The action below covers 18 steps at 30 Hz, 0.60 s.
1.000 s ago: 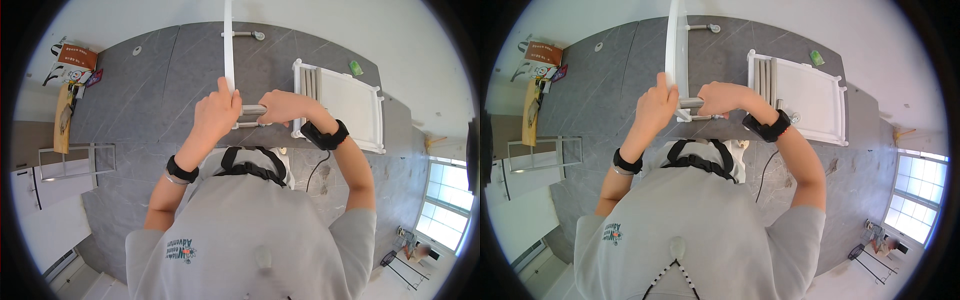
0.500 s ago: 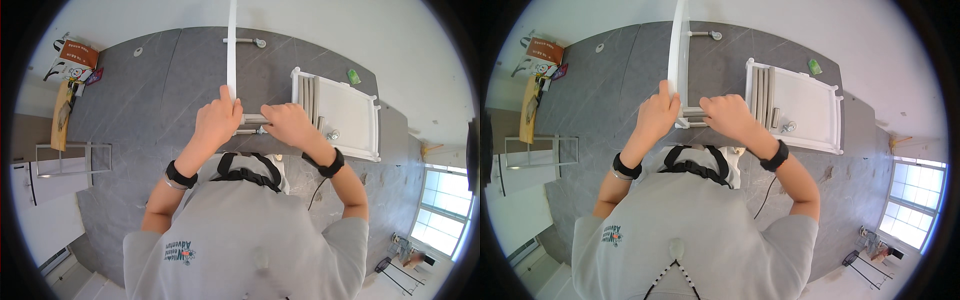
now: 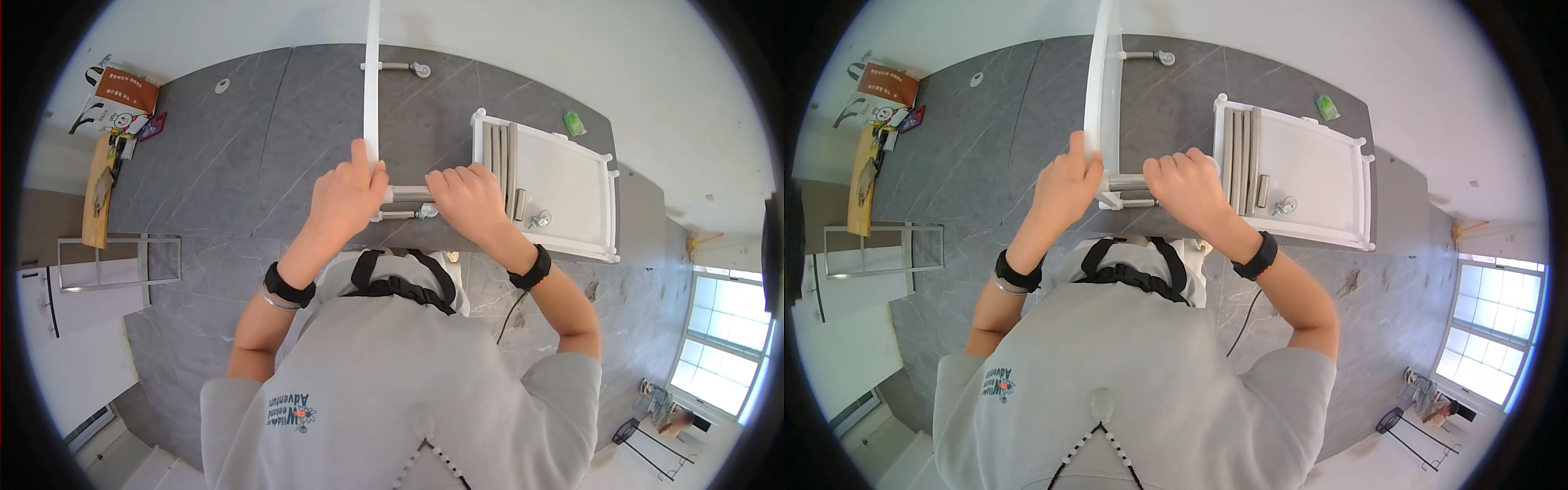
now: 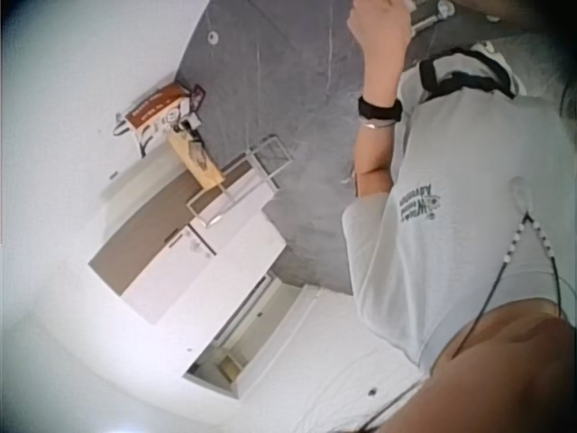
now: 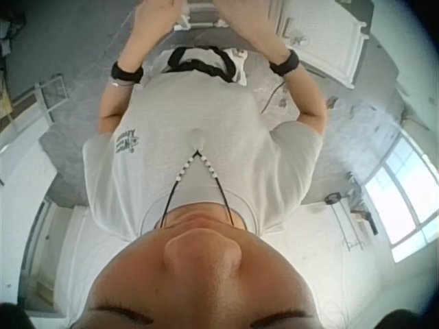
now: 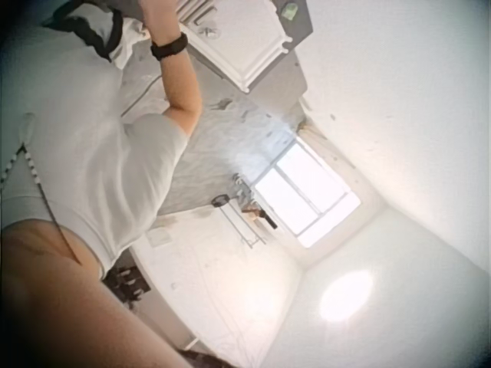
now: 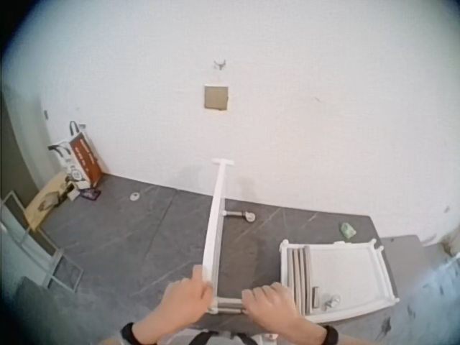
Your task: The person is assembling a white plastic and metal utility cart by connecting the metal support bars to the plastic trays and wheels.
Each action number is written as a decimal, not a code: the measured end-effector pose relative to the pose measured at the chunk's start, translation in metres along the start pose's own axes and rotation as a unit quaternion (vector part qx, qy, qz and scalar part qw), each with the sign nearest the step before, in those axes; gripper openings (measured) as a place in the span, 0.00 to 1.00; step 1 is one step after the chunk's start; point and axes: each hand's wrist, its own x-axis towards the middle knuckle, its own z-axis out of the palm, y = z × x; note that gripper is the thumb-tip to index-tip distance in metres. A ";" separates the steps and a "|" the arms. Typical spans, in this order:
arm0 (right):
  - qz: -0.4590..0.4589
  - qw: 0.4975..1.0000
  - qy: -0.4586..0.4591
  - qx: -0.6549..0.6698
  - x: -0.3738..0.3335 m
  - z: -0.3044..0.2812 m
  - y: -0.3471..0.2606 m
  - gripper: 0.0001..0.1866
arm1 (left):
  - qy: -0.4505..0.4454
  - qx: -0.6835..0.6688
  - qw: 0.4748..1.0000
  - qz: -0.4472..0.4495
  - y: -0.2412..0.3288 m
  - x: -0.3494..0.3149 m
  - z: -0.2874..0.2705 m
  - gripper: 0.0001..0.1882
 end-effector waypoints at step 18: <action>0.100 0.802 -0.454 0.375 0.055 -0.030 0.003 0.21 | 0.033 0.023 0.999 0.016 -0.001 -0.002 0.005 0.14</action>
